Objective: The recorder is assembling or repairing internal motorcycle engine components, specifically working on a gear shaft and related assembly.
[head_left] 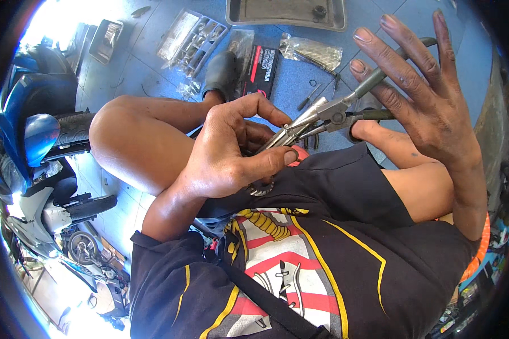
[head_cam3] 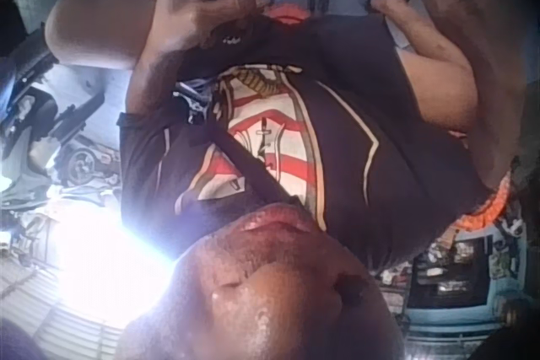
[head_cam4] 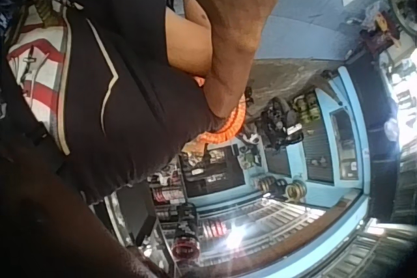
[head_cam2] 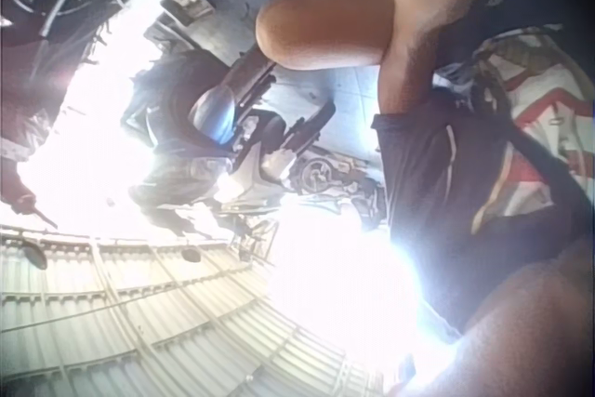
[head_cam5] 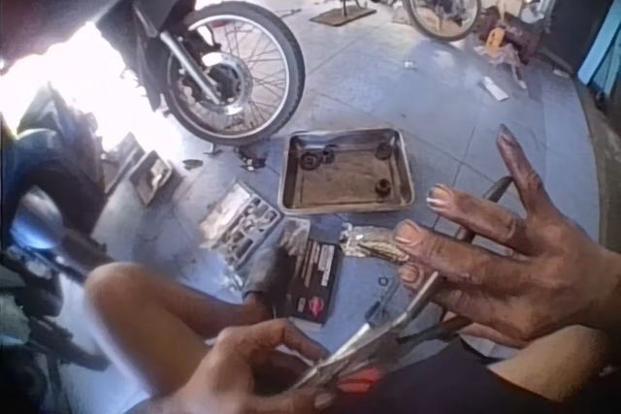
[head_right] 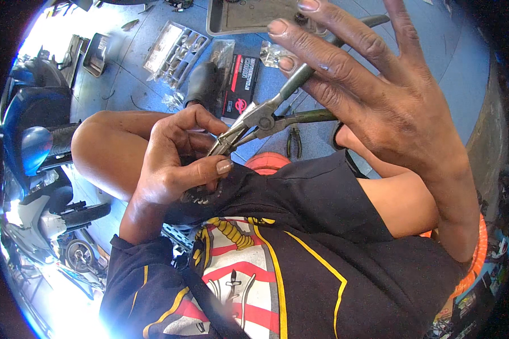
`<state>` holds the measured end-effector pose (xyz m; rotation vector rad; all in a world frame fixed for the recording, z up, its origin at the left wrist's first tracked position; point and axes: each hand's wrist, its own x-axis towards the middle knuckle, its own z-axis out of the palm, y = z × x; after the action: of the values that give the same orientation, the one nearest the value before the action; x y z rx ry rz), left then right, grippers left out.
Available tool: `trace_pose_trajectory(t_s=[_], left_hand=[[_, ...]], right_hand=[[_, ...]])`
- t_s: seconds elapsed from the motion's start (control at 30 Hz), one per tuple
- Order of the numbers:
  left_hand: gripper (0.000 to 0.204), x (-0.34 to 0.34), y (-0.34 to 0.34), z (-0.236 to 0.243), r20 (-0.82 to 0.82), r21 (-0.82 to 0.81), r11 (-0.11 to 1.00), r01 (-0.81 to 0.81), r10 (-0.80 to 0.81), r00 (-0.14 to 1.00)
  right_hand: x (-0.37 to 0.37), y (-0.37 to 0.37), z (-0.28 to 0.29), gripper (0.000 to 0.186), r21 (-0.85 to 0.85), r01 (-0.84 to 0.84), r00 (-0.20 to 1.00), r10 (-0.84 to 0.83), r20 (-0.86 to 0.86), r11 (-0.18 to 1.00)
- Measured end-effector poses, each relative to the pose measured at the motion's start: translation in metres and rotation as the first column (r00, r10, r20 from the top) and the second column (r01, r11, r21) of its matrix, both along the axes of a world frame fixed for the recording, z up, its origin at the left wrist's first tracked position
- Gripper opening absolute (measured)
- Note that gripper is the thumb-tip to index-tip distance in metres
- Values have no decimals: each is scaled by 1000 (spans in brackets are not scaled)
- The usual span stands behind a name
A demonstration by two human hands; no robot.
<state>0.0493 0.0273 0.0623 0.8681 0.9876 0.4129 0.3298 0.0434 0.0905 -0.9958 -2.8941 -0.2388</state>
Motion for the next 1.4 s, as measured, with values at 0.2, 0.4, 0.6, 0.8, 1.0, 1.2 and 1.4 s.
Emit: trace_pose_trajectory(t_s=[0.2,0.4,0.6,0.8,1.0,1.2,1.4], left_hand=[[35,-13,4,-8,120,16,1000,-25,23,993],[38,-6,1,-1,64,20,999,-46,45,997],[36,-4,2,0,66,9,999,-34,33,997],[36,-6,1,0,63,12,998,-58,57,996],[36,-6,1,-2,59,9,999,-40,39,997],[36,-5,1,0,-8,36,999,7,-7,1000],[36,-2,-1,-3,-42,157,987,17,-10,999]], right_hand=[[5,-2,-5,72,50,83,996,-81,-27,995],[2,-2,2,77,8,78,997,-78,-5,997],[0,-3,6,78,-26,80,997,-79,25,996],[3,1,4,76,-7,55,998,-55,34,998],[1,0,4,74,-22,46,999,-46,21,999],[-1,0,7,71,-27,26,999,-25,21,999],[0,0,6,68,-36,-15,1000,16,14,999]])
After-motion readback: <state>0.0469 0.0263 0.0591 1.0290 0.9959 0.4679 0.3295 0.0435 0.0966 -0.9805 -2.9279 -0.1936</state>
